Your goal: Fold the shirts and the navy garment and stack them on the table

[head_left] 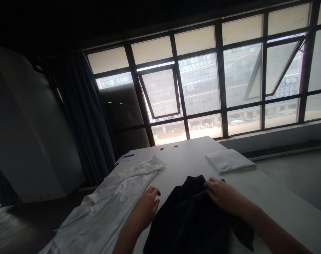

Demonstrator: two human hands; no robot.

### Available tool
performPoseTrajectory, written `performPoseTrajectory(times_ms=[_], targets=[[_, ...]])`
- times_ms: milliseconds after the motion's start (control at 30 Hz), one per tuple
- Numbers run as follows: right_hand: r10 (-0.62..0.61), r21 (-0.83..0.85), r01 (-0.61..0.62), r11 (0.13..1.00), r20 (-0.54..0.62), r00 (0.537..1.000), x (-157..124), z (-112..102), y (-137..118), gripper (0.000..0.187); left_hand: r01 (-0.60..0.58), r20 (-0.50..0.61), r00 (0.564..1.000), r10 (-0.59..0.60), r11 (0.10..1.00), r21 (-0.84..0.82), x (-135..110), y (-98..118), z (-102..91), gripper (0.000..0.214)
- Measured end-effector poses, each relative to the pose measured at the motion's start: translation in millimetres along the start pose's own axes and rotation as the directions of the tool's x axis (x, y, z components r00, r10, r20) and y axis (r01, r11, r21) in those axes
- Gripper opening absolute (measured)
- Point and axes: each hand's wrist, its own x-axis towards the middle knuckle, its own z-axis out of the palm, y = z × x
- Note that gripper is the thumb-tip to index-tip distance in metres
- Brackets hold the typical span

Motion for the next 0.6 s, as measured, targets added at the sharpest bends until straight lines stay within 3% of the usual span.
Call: performPoseTrajectory(times_ms=[67,133,200,300,400,500,600], targets=[[-0.138,0.069,0.133,0.989,0.078,0.987,-9.0,27.3,-28.1,0.031,-0.118,-0.004,0.993,0.118,0.992,-0.045,8.5,22.8,25.3,0.04],[-0.253,0.051,0.248,0.967,0.145,0.956,-15.3,68.0,-44.9,0.039,-0.193,0.061,0.978,0.199,0.977,-0.095,13.8,35.1,54.7,0.049],[-0.273,-0.053,0.293,0.955,0.234,0.933,-16.2,114.1,-50.7,0.047,-0.204,0.154,0.964,0.218,0.974,-0.104,15.7,37.6,80.9,0.059],[-0.231,-0.207,0.281,0.937,0.235,0.944,-11.5,162.4,-48.4,0.024,-0.166,0.254,0.951,0.179,0.984,-0.071,16.2,33.2,100.1,0.065],[-0.274,-0.221,0.328,0.918,0.244,0.931,-9.3,160.3,-44.2,0.026,-0.075,0.269,0.961,0.067,0.997,0.018,18.1,29.6,91.6,0.06],[-0.335,-0.139,0.382,0.914,0.277,0.901,-11.0,126.1,-38.9,0.028,0.04,0.269,0.961,-0.067,0.994,0.107,19.0,24.5,70.9,0.052],[-0.301,-0.091,0.343,0.935,0.31,0.902,-9.3,94.3,-28.2,0.032,0.127,0.28,0.944,-0.173,0.976,0.175,14.3,12.8,54.4,0.046]])
